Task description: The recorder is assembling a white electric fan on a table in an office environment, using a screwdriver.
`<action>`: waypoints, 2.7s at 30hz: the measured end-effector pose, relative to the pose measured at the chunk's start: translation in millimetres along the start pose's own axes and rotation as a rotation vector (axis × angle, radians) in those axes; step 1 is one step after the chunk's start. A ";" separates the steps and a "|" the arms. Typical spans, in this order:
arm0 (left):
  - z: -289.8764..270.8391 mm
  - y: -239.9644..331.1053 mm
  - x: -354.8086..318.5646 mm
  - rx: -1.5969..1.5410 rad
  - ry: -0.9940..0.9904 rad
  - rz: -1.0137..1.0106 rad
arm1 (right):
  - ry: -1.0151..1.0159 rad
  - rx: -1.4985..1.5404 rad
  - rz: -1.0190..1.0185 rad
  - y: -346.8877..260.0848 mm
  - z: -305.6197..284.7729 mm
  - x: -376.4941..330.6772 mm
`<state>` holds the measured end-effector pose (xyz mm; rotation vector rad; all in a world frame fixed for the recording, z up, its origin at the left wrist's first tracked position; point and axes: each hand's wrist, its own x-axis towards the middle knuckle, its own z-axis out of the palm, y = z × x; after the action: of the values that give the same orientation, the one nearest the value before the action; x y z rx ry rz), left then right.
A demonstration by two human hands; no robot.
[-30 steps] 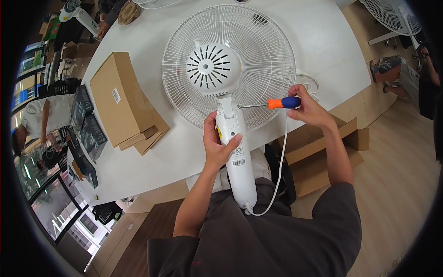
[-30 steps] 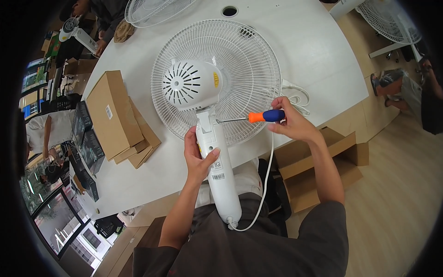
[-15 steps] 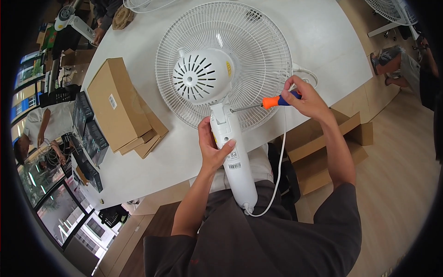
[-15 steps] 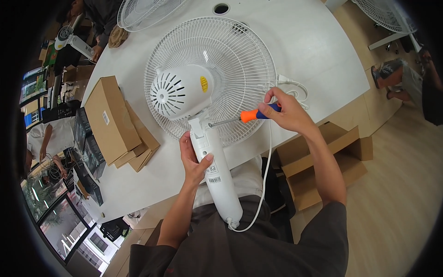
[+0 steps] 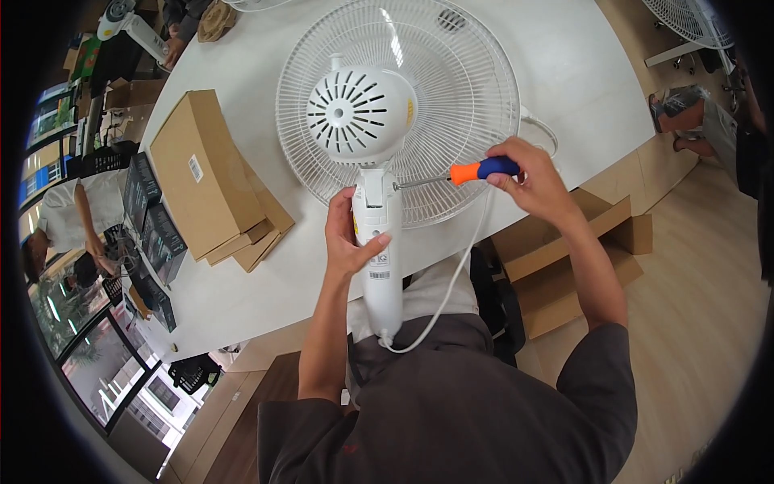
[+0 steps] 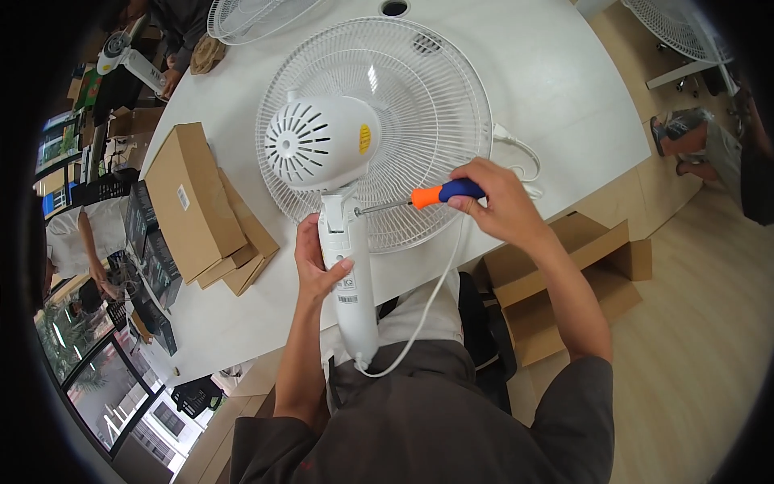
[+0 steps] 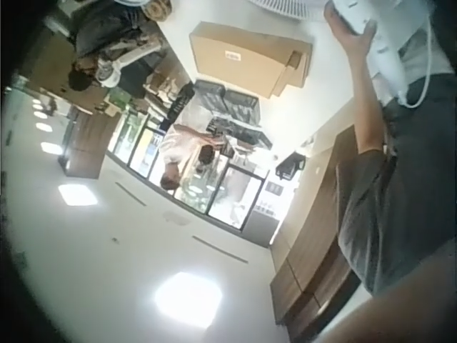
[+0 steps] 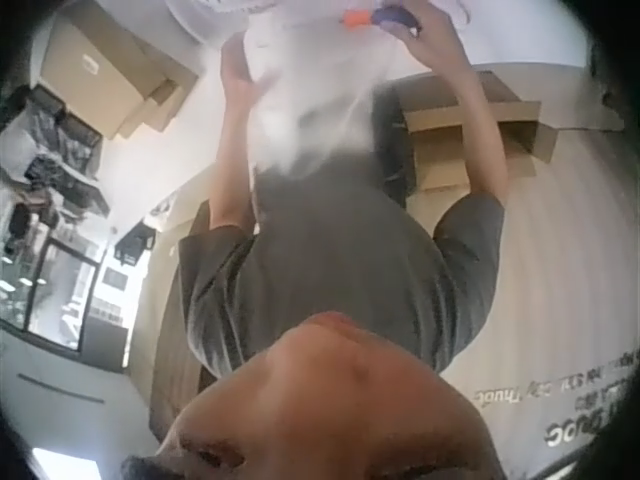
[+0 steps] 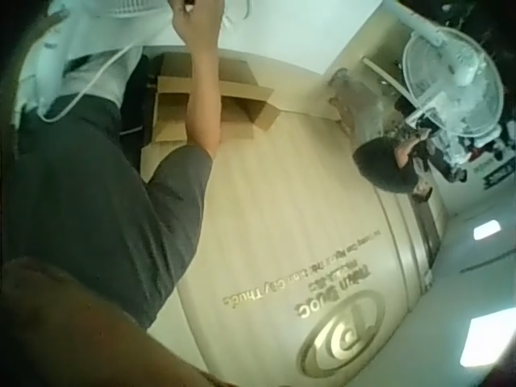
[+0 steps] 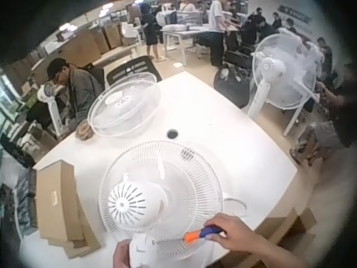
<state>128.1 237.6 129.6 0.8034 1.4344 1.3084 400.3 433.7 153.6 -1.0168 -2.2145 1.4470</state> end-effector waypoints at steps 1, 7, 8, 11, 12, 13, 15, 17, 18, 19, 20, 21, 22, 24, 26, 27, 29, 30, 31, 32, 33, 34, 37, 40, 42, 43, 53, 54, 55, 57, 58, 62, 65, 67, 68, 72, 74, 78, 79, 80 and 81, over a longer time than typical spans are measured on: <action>-7.3 2.8 1.7 0.007 -0.029 -0.045 | 0.048 0.050 0.017 -5.5 9.2 -3.5; -33.2 16.9 -1.3 0.013 -0.091 -0.129 | -0.019 0.040 0.092 -11.4 37.6 -21.3; -35.2 16.5 -2.0 0.033 -0.111 -0.132 | 0.011 0.030 0.096 -10.4 43.9 -26.2; -37.3 17.5 -4.0 0.034 -0.089 -0.146 | 0.042 -0.099 0.022 -17.1 57.1 -41.2; -36.3 19.5 -2.7 0.036 -0.090 -0.152 | 0.057 -0.190 -0.004 -18.3 60.9 -44.9; -33.8 22.6 -0.6 0.024 -0.086 -0.163 | 0.057 -0.186 0.000 -16.6 65.0 -46.9; -30.3 28.3 4.4 0.015 -0.084 -0.176 | 0.121 -0.155 -0.031 -14.0 70.9 -48.0; -28.8 33.6 8.8 0.007 -0.089 -0.177 | 0.113 -0.086 -0.044 -18.3 66.5 -46.1; -29.2 34.7 9.8 0.010 -0.093 -0.179 | 0.107 -0.021 -0.055 -19.6 64.8 -45.2; -29.8 36.0 10.9 0.020 -0.107 -0.194 | 0.111 -0.019 -0.053 -18.2 65.0 -44.3; -30.6 37.2 11.8 0.029 -0.121 -0.210 | 0.097 0.090 -0.021 -15.5 65.4 -43.3; -32.0 37.2 11.8 0.033 -0.123 -0.211 | 0.083 0.200 0.011 -14.0 64.9 -40.7; -33.8 36.4 10.8 0.031 -0.124 -0.206 | 0.085 0.203 0.012 -14.1 62.0 -37.8; -36.4 37.4 10.5 0.031 -0.123 -0.204 | -0.181 0.599 0.498 -16.8 52.9 -30.3; -37.8 38.4 10.0 0.022 -0.130 -0.234 | -0.242 0.831 0.737 -16.7 51.2 -20.5; -37.5 38.7 10.7 0.022 -0.129 -0.235 | -0.300 0.911 0.815 -15.3 48.9 -17.2; -36.5 39.6 12.2 0.016 -0.116 -0.230 | -0.358 0.993 0.894 -15.7 48.1 -14.6; -36.4 40.0 11.3 0.016 -0.114 -0.235 | -0.254 0.895 0.813 -20.3 50.7 -16.2; -36.4 39.9 11.0 0.000 -0.109 -0.237 | -0.151 0.797 0.731 -23.6 52.2 -18.6; -36.2 40.0 10.3 -0.016 -0.105 -0.239 | -0.152 0.799 0.734 -22.2 52.9 -22.6; -36.2 40.5 11.2 -0.014 -0.109 -0.240 | -0.081 0.493 0.416 -18.7 54.4 -25.8; -35.2 41.0 11.5 -0.025 -0.099 -0.244 | -0.011 0.185 0.100 -17.4 55.8 -28.2; -32.2 42.8 14.1 -0.030 -0.092 -0.250 | 0.103 0.037 -0.003 -25.8 62.2 -36.8; -29.3 44.5 14.9 -0.026 -0.084 -0.256 | 0.159 -0.290 -0.170 -26.7 68.4 -38.3; -29.5 42.9 14.0 -0.026 -0.073 -0.262 | 0.181 -0.314 -0.164 -26.2 71.0 -37.5; -30.3 41.1 13.2 -0.016 -0.073 -0.246 | 0.206 -0.340 -0.159 -26.1 72.3 -37.0; -27.4 44.6 15.1 0.033 -0.073 -0.208 | -0.027 0.209 0.085 -10.0 75.6 -24.6; -27.8 43.8 15.0 0.031 -0.072 -0.208 | -0.231 0.563 0.492 -14.0 65.1 -16.2; -27.6 44.2 15.1 0.029 -0.073 -0.216 | -0.437 0.910 0.902 -15.2 58.0 -9.3; -28.5 43.1 14.5 0.024 -0.074 -0.221 | -0.552 1.091 1.043 -1.9 53.2 -0.8; -29.4 41.2 14.7 0.013 -0.081 -0.219 | -0.667 1.273 1.181 4.8 51.8 2.0; -28.8 40.9 14.7 -0.012 -0.070 -0.241 | -0.601 0.986 1.048 -13.5 45.4 10.0; -27.9 42.5 13.9 -0.062 -0.068 -0.245 | -0.382 0.241 0.139 5.5 77.3 -27.4; -29.2 43.4 16.2 -0.053 -0.073 -0.246 | -0.251 0.161 0.085 -17.2 72.3 -27.7; -29.7 44.1 15.3 -0.040 -0.087 -0.251 | -0.112 0.086 0.035 -25.8 71.1 -27.4; -27.1 42.3 15.5 -0.048 -0.084 -0.233 | 0.092 -0.334 -0.136 -37.2 70.5 -23.9; -27.9 41.3 15.3 -0.044 -0.087 -0.239 | 0.123 -0.547 -0.147 -46.5 68.9 -19.0; -29.4 40.6 15.4 -0.052 -0.082 -0.254 | 0.086 -0.377 -0.089 -40.0 74.2 -18.4; -27.7 41.6 16.2 -0.038 -0.084 -0.249 | 0.027 -0.278 -0.064 -33.3 74.5 -18.3; -26.9 42.0 16.6 -0.024 -0.085 -0.245 | -0.033 -0.178 -0.039 -28.5 74.2 -16.4; -26.5 41.5 16.5 -0.028 -0.084 -0.243 | -0.035 -0.183 -0.039 -30.9 69.3 -9.6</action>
<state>92.3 252.8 164.0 0.6365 1.3961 1.0946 353.7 373.1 151.4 -1.0050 -2.4130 1.2738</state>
